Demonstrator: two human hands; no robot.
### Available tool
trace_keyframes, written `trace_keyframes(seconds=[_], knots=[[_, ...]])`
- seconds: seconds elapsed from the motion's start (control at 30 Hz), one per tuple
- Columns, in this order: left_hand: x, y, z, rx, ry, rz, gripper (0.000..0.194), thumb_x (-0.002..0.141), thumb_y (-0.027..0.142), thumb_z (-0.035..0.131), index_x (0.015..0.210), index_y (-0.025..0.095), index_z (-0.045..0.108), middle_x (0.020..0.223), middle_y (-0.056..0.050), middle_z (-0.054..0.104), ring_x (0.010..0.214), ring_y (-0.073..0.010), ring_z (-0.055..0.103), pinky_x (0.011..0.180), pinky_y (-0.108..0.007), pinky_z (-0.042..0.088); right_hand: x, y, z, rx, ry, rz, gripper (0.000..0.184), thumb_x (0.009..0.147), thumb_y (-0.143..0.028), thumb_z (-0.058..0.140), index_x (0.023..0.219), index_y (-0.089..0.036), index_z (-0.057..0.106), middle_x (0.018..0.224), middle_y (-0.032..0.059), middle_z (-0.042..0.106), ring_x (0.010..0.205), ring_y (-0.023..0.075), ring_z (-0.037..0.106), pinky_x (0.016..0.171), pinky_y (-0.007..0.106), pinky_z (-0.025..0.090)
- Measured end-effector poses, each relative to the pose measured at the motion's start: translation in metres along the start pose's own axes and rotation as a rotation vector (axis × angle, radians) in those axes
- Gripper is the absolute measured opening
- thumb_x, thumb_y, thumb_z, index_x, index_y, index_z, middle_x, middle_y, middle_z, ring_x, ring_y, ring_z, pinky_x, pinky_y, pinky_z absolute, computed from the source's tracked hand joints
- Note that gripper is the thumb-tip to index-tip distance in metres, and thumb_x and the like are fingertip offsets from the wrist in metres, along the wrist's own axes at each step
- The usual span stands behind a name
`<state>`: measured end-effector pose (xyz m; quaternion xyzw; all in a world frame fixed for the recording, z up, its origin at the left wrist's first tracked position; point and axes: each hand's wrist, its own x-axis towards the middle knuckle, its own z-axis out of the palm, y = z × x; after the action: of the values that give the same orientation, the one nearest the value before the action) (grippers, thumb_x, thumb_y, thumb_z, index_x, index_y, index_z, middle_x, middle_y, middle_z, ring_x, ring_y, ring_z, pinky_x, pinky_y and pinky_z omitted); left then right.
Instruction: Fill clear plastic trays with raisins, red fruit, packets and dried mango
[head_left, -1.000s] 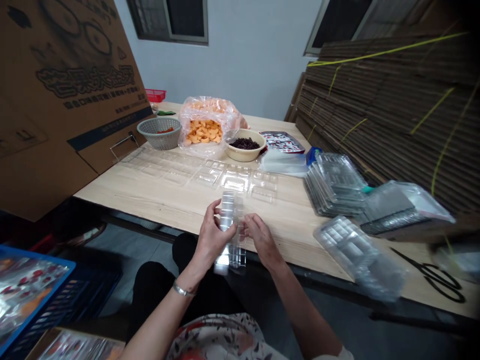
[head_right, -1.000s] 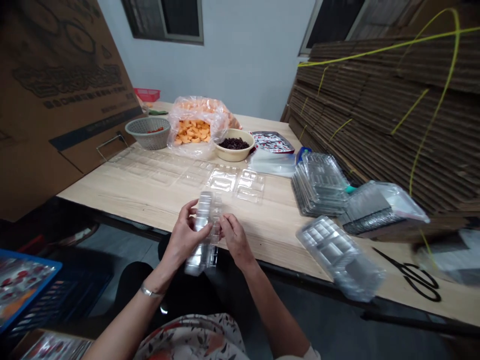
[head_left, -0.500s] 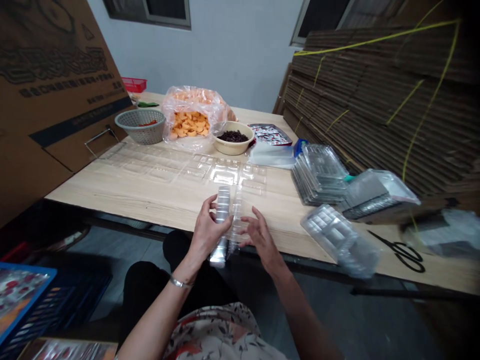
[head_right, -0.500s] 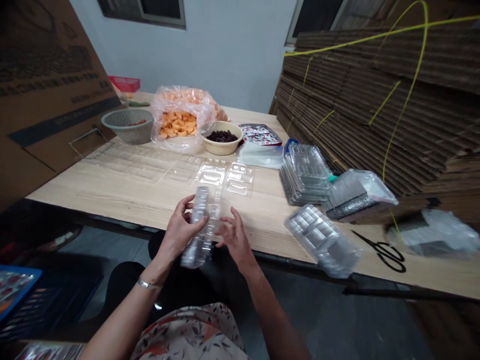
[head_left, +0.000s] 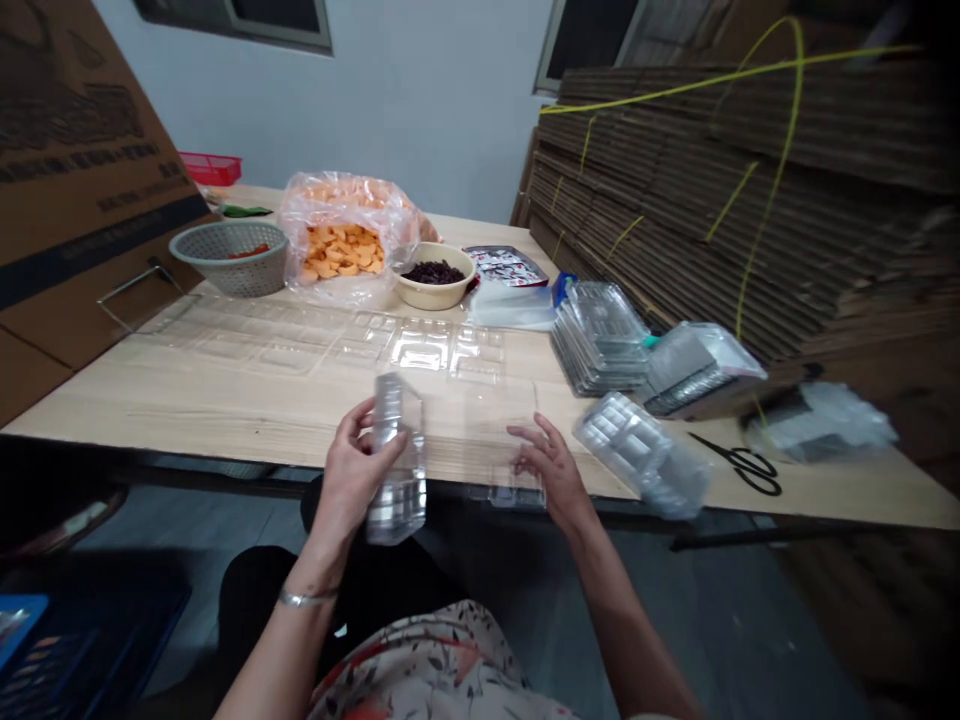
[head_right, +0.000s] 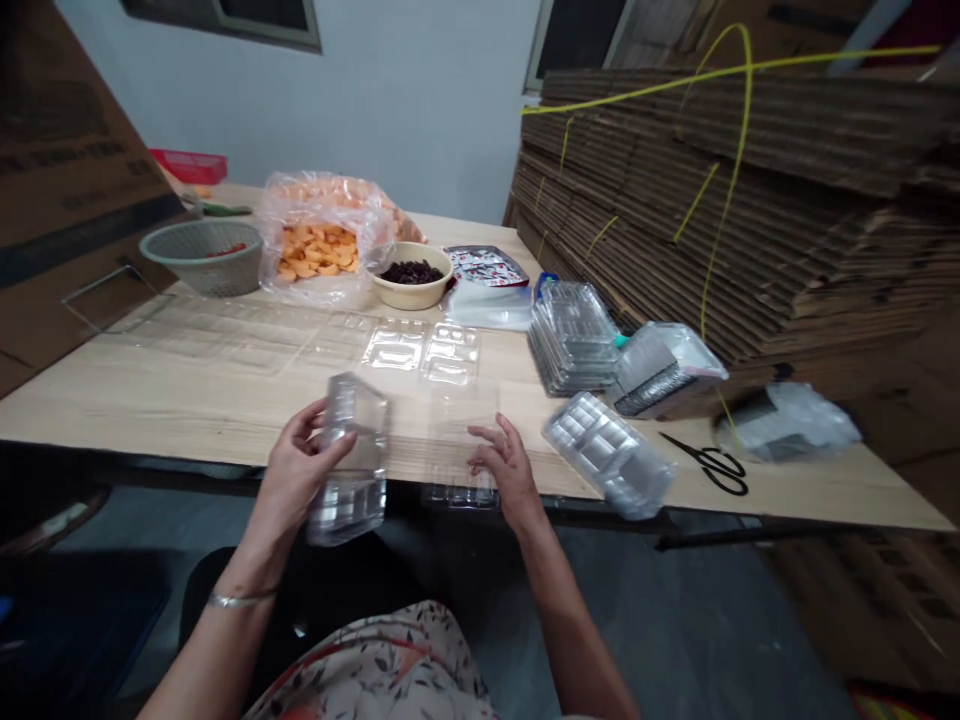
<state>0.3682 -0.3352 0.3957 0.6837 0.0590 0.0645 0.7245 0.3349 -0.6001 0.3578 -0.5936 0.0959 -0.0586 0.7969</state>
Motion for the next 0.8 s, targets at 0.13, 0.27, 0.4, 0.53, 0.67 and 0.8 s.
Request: trace_keyframes(seconds=[0.13,0.27,0.4,0.53,0.67,0.8], knots=[[0.004,0.001,-0.008,0.004,0.054,0.027,0.070,0.062,0.037,0.082,0.124,0.019,0.056,0.109,-0.006,0.062,0.086,-0.0152,0.065,0.078,-0.028,0.053,0.001,-0.004,-0.008,0.058,0.055,-0.044,0.064,0.074,-0.030,0.076,0.129,-0.024,0.045,0.115,0.0070,0.068,0.068,0.0127,0.062,0.068,0.032,0.052],[0.006,0.003,-0.009,-0.005,0.079,0.019,0.070,0.061,0.039,0.082,0.124,0.018,0.057,0.110,-0.006,0.062,0.089,-0.0166,0.064,0.080,-0.028,0.053,0.006,-0.010,-0.011,0.110,0.072,-0.062,0.065,0.072,-0.029,0.079,0.128,-0.022,0.047,0.111,0.0054,0.070,0.068,0.0123,0.063,0.069,0.030,0.052],[0.006,0.004,-0.009,-0.084,0.079,-0.019,0.076,0.057,0.038,0.085,0.124,0.017,0.058,0.109,-0.006,0.064,0.090,-0.0166,0.064,0.081,-0.027,0.051,0.007,-0.018,-0.016,0.132,0.178,-0.152,0.075,0.067,-0.027,0.083,0.131,-0.026,0.044,0.106,0.0015,0.072,0.071,0.0136,0.068,0.073,0.030,0.054],[0.007,0.000,-0.013,-0.169,0.102,-0.049,0.073,0.058,0.036,0.084,0.123,0.016,0.058,0.113,-0.008,0.066,0.093,-0.0177,0.064,0.082,-0.027,0.051,-0.002,-0.009,-0.015,0.300,0.336,-0.114,0.051,0.063,-0.024,0.086,0.106,-0.022,0.059,0.097,0.0005,0.074,0.093,0.0182,0.070,0.087,0.031,0.054],[0.008,-0.002,-0.020,-0.237,0.102,-0.030,0.067,0.062,0.034,0.082,0.122,0.016,0.059,0.115,-0.009,0.067,0.094,-0.0171,0.065,0.080,-0.025,0.051,-0.020,0.024,-0.005,0.486,0.360,0.127,0.026,0.069,-0.027,0.081,0.090,-0.022,0.066,0.110,0.0017,0.073,0.111,0.0184,0.065,0.089,0.029,0.055],[0.009,0.000,-0.028,-0.273,0.074,-0.059,0.065,0.064,0.033,0.081,0.123,0.016,0.061,0.115,-0.009,0.069,0.090,-0.0161,0.066,0.078,-0.024,0.051,-0.034,0.048,0.007,0.472,0.352,0.288,0.027,0.079,-0.045,0.073,0.098,-0.026,0.068,0.126,0.0005,0.067,0.118,0.0173,0.060,0.078,0.026,0.058]])
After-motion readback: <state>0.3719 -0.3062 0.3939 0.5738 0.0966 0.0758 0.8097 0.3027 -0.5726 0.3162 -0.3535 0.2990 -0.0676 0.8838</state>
